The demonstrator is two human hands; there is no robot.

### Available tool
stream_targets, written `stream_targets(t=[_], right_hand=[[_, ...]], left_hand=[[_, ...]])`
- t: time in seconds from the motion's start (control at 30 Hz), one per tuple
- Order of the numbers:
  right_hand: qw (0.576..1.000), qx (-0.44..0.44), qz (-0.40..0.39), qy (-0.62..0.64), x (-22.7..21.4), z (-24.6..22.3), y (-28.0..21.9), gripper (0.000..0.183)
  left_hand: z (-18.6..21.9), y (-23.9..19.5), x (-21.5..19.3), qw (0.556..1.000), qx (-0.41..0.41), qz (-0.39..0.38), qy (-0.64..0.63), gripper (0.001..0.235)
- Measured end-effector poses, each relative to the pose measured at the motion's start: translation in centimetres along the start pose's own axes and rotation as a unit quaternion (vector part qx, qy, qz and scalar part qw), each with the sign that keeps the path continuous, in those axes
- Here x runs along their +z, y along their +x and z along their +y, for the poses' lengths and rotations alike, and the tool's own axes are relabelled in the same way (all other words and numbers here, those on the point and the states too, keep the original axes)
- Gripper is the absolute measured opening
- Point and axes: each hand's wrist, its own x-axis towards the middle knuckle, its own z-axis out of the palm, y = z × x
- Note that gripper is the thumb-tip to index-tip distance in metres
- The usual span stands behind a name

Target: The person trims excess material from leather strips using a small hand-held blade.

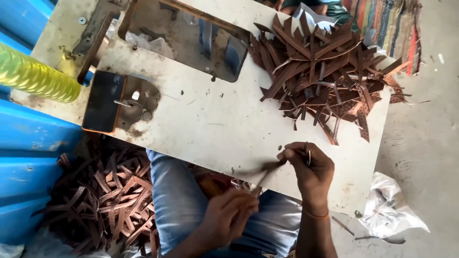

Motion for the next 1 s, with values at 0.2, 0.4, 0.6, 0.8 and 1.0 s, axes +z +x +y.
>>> stream_targets(t=[0.2, 0.4, 0.6, 0.8, 1.0], right_hand=[[0.99, 0.059, -0.084, 0.092, -1.2, 1.1, -0.8, 0.007], [0.96, 0.119, -0.196, 0.158, 0.3, 3.1, -0.5, 0.005], [0.99, 0.057, 0.042, -0.119, -6.2, 6.4, 2.1, 0.026], [0.982, -0.012, 0.087, -0.169, -8.2, 10.4, -0.2, 0.017], [0.917, -0.108, -0.032, -0.383, 1.8, 8.8, -1.9, 0.029]], left_hand=[[-0.9, 4.8, -3.4, 0.986, -0.088, 0.09, 0.113, 0.024], [-6.3, 3.1, 0.2, 0.931, -0.24, -0.181, -0.207, 0.017], [-9.1, 2.5, -1.2, 0.91, -0.34, 0.078, -0.226, 0.03], [-15.8, 0.6, 0.7, 0.81, -0.463, 0.101, -0.345, 0.027], [-12.0, 2.5, 2.3, 0.876, -0.403, -0.066, 0.258, 0.032]])
